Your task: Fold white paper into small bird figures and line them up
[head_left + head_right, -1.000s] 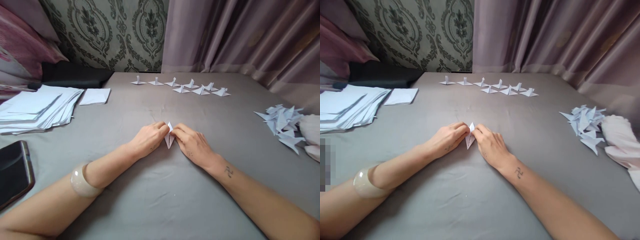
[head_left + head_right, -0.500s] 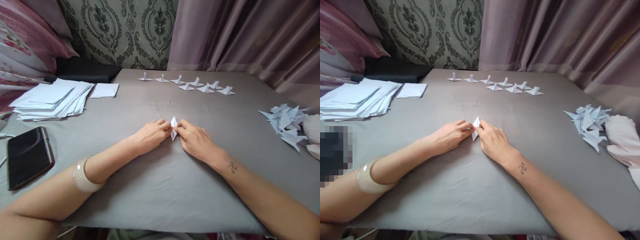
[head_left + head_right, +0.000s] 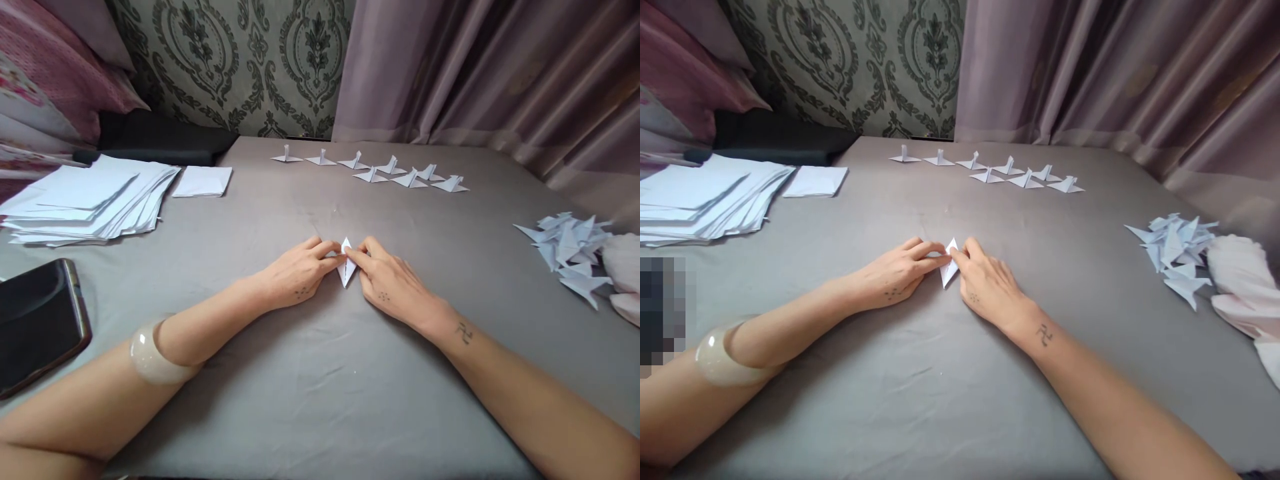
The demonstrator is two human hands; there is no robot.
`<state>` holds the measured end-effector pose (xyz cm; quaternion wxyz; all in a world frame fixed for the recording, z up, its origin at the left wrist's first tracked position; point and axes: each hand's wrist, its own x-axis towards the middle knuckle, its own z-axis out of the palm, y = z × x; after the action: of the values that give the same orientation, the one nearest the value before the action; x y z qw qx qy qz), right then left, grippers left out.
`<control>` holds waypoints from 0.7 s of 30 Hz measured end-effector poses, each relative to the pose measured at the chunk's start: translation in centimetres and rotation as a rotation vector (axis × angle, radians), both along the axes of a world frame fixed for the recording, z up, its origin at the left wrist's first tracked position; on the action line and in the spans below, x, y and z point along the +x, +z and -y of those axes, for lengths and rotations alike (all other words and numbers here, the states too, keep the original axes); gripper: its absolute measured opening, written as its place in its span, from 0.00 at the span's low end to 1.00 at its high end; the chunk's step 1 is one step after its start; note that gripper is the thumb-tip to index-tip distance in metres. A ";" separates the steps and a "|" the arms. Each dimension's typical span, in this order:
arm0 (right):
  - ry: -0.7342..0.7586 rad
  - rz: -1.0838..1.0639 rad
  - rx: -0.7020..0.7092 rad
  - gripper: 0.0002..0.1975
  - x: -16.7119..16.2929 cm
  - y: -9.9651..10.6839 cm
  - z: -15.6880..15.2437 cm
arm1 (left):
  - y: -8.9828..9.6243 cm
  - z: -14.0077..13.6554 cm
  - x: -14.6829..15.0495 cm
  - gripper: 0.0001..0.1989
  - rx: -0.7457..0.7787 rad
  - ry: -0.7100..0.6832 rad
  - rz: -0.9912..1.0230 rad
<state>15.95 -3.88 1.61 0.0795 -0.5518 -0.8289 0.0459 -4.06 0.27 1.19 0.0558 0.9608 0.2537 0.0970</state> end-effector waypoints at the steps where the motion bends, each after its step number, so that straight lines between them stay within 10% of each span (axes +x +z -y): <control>1: -0.002 0.017 0.003 0.25 0.0 0.1 0.0 | 0.1 0.0 0.0 0.24 0.001 -0.005 0.002; 13: 0.040 0.047 0.004 0.20 0.8 1.2 1.1 | -0.4 -0.3 0.0 0.24 -0.128 0.049 0.147; 21: -0.286 -0.543 -0.059 0.13 1.5 -0.4 -1.1 | -0.4 -1.4 0.3 0.15 -0.568 0.493 0.530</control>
<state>17.42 -2.77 1.18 0.2879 -0.6326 -0.6894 0.2042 -3.72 1.69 0.79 0.3552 0.7603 0.4683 0.2765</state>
